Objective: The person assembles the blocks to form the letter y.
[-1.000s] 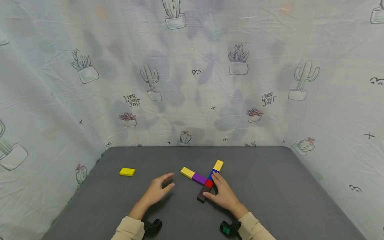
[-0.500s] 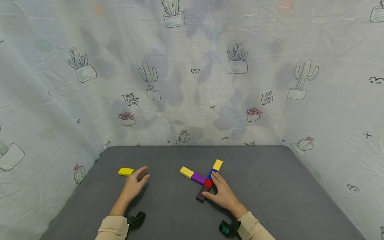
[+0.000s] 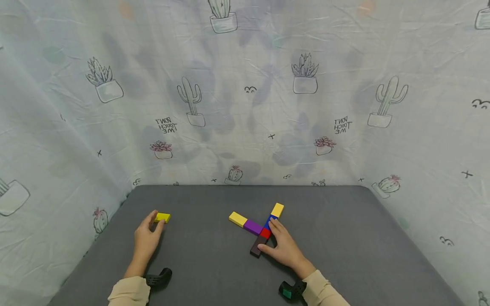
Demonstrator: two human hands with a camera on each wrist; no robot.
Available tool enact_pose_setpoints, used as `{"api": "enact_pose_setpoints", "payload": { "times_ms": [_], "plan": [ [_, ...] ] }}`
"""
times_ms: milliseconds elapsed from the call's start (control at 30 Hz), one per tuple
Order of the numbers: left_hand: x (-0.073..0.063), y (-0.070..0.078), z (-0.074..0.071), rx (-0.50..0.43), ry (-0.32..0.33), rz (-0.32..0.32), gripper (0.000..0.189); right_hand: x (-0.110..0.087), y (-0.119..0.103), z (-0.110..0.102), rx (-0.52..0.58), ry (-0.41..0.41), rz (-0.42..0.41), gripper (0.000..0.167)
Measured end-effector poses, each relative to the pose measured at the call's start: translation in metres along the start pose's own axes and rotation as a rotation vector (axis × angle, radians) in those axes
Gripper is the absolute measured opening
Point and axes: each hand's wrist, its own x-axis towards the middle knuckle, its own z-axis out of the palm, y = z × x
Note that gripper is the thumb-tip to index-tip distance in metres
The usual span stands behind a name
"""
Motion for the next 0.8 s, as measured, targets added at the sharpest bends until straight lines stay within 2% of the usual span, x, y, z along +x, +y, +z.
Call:
{"api": "enact_pose_setpoints", "payload": {
  "times_ms": [133, 300, 433, 800],
  "plan": [
    [0.002, -0.006, -0.007, 0.000, 0.005, -0.086, 0.060, 0.000, -0.001, 0.000, -0.004, 0.001, 0.004, 0.089],
    [0.007, -0.013, -0.010, 0.067, -0.076, -0.158, 0.071, 0.000, -0.001, 0.000, -0.001, -0.005, 0.007, 0.089],
    [0.013, -0.017, -0.008, 0.134, -0.126, -0.169, 0.076, 0.001, 0.000, 0.001, 0.000, -0.006, 0.006, 0.089],
    [0.022, -0.019, -0.006, 0.216, -0.239, -0.146, 0.081, 0.001, 0.000, 0.001, 0.002, -0.004, -0.003, 0.089]
  ]
}}
